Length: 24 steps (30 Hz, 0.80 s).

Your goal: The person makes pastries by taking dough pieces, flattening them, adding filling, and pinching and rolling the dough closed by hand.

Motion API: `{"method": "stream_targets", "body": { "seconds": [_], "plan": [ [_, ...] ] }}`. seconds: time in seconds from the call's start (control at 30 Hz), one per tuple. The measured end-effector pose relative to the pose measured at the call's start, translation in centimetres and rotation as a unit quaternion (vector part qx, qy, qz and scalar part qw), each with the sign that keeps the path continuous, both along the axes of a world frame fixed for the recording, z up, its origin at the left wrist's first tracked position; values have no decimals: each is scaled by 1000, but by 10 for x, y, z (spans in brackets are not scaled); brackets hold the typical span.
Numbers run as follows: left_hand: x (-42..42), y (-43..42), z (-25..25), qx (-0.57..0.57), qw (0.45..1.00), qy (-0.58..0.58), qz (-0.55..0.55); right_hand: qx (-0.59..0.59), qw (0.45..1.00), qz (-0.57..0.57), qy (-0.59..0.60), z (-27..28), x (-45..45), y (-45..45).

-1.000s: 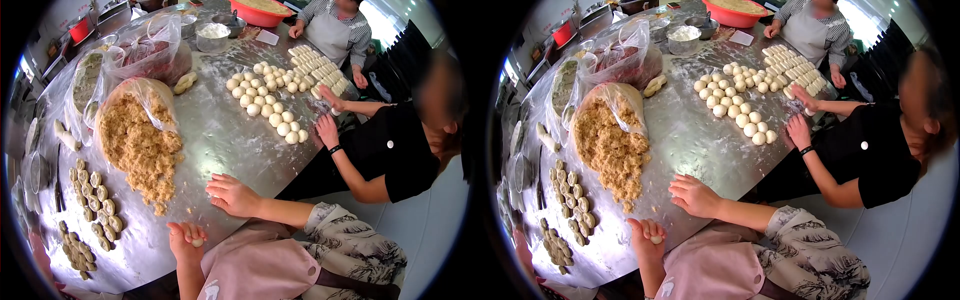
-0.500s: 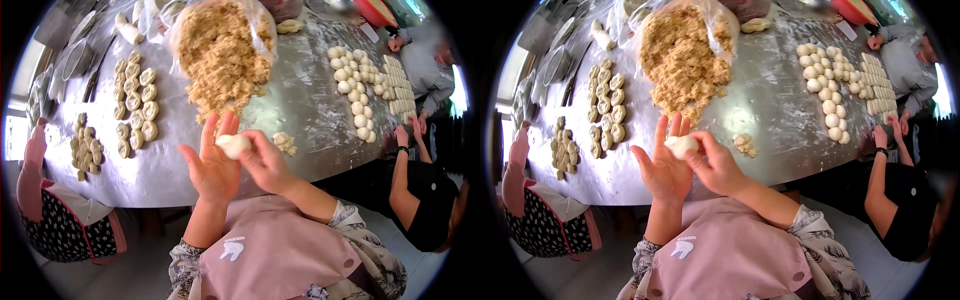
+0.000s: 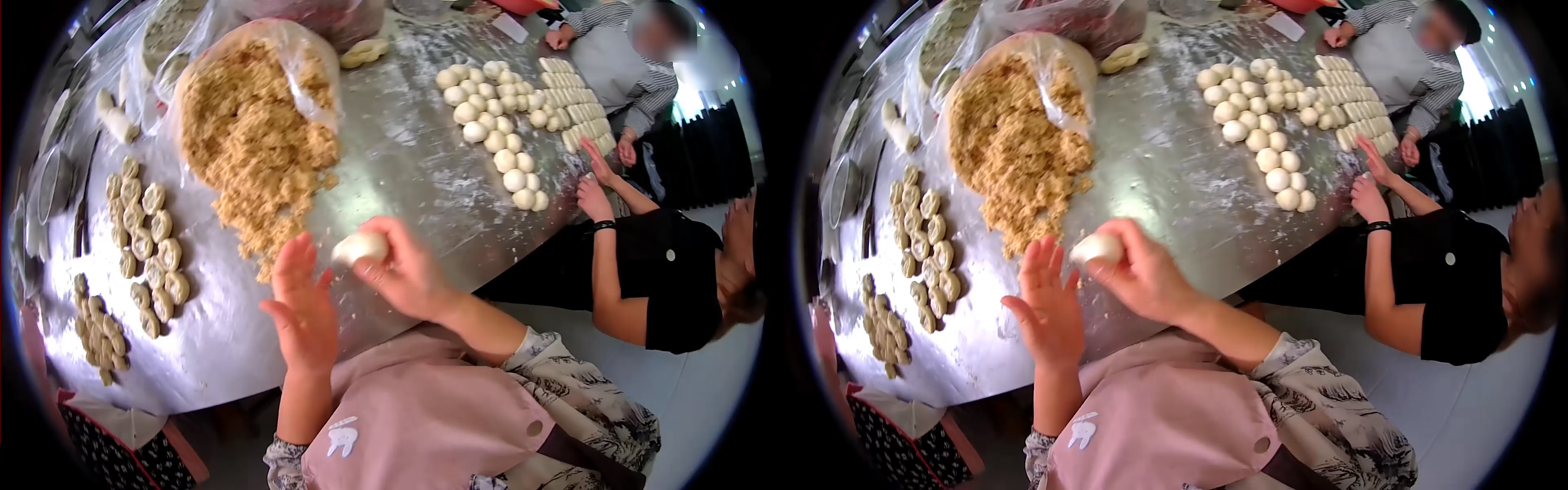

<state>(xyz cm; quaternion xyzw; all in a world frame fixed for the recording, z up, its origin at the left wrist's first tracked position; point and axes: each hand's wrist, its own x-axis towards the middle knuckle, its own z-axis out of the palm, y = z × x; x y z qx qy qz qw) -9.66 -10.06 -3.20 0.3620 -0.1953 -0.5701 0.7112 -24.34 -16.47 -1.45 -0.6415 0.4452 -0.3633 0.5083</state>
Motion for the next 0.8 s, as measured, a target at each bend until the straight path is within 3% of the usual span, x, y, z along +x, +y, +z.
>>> {"method": "stream_targets", "body": {
  "seconds": [0.13, 0.17, 0.3, 0.4, 0.7, 0.8],
  "plan": [
    [18, 6, -9, 15, 1000, 7, -17, -158, 946, -147, 241, -8, -88, -49],
    [20, 8, -13, 28, 999, 3, -33, -122, 934, -181, 282, -9, -108, -57],
    [15, 12, -20, 78, 994, 10, -79, -226, 858, -204, 413, -25, -155, -94],
    [10, 14, -16, 92, 992, 12, -89, -213, 829, -218, 468, -36, -164, -116],
    [17, 27, -17, 109, 991, 17, -79, -177, 813, -226, 507, -43, -159, -142],
    [26, 34, -20, 102, 993, 17, -63, -207, 851, -257, 409, -52, -166, -138]
  ]
}}
